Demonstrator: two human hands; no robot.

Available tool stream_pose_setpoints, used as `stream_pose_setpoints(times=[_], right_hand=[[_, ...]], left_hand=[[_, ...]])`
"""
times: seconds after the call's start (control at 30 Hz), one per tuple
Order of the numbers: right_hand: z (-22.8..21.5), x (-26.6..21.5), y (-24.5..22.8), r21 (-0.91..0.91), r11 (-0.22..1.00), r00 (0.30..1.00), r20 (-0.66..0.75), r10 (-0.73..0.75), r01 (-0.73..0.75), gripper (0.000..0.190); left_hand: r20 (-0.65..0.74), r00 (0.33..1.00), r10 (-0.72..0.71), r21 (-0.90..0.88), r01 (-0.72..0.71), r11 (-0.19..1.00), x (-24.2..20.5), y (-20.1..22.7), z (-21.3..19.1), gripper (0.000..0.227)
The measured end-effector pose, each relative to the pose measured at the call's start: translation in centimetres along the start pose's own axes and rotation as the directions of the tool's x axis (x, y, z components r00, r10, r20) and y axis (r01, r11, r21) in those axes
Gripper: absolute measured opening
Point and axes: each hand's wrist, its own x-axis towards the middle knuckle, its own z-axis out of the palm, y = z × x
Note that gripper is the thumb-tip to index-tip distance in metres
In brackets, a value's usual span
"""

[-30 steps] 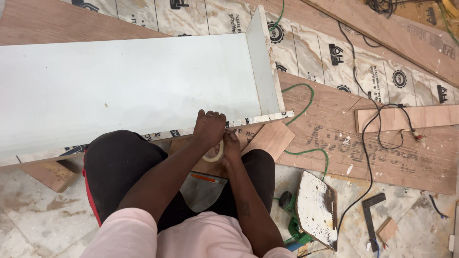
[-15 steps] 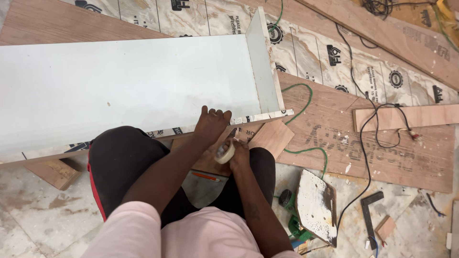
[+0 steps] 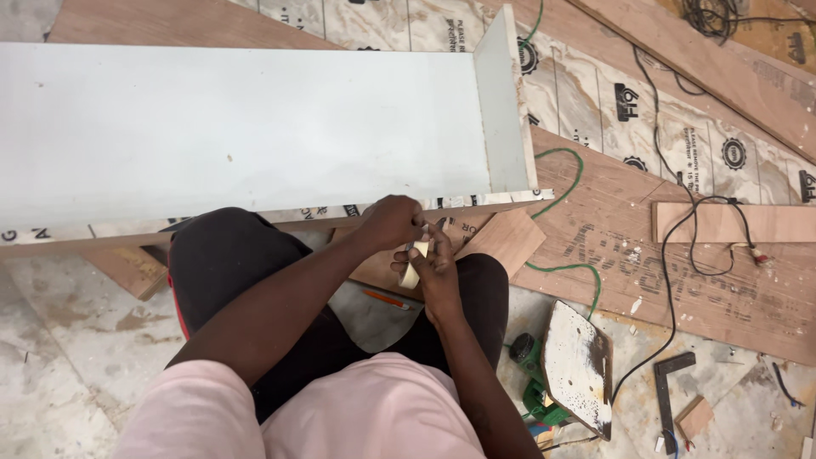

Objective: The person sits on the floor and applies a strip of white edge tape to the long edge of a white wooden drawer. They smooth the tape along the edge with their fingers to ensure it adheres properly.

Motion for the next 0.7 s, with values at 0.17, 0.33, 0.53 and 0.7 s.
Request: stream_pose_setpoints(times=[0.17,0.33,0.53,0.7], right_hand=[[1.2,0.2,-1.1,-0.065,0.995,0.991,-0.112,0.074,-0.082,0.075],[1.9,1.6,-0.6,-0.181,0.976,0.98,-0.182,0.085,-0.118,0.057],[1.9,3.1,1.1,-0.108,0.984,0.978,-0.167,0.121,-0.14,0.044],[1.3,4.1,1.6,-0.1,0.981,0.973,-0.178,0.148,-0.168,0.038]], left_hand=[[-0.274,0.959,0.068,0.009,-0.068,0.998,0.1,-0.9,-0.1,0.008],[-0.426,0.897,0.117,0.079,-0.092,0.993,1.2,-1.6,-1.9,0.017],[-0.336,0.941,-0.042,-0.027,0.035,0.999,2.8,-2.1,-1.9,0.013],[-0.336,0.939,-0.071,-0.048,0.058,0.997,3.7,-2.3,-2.1,0.012]])
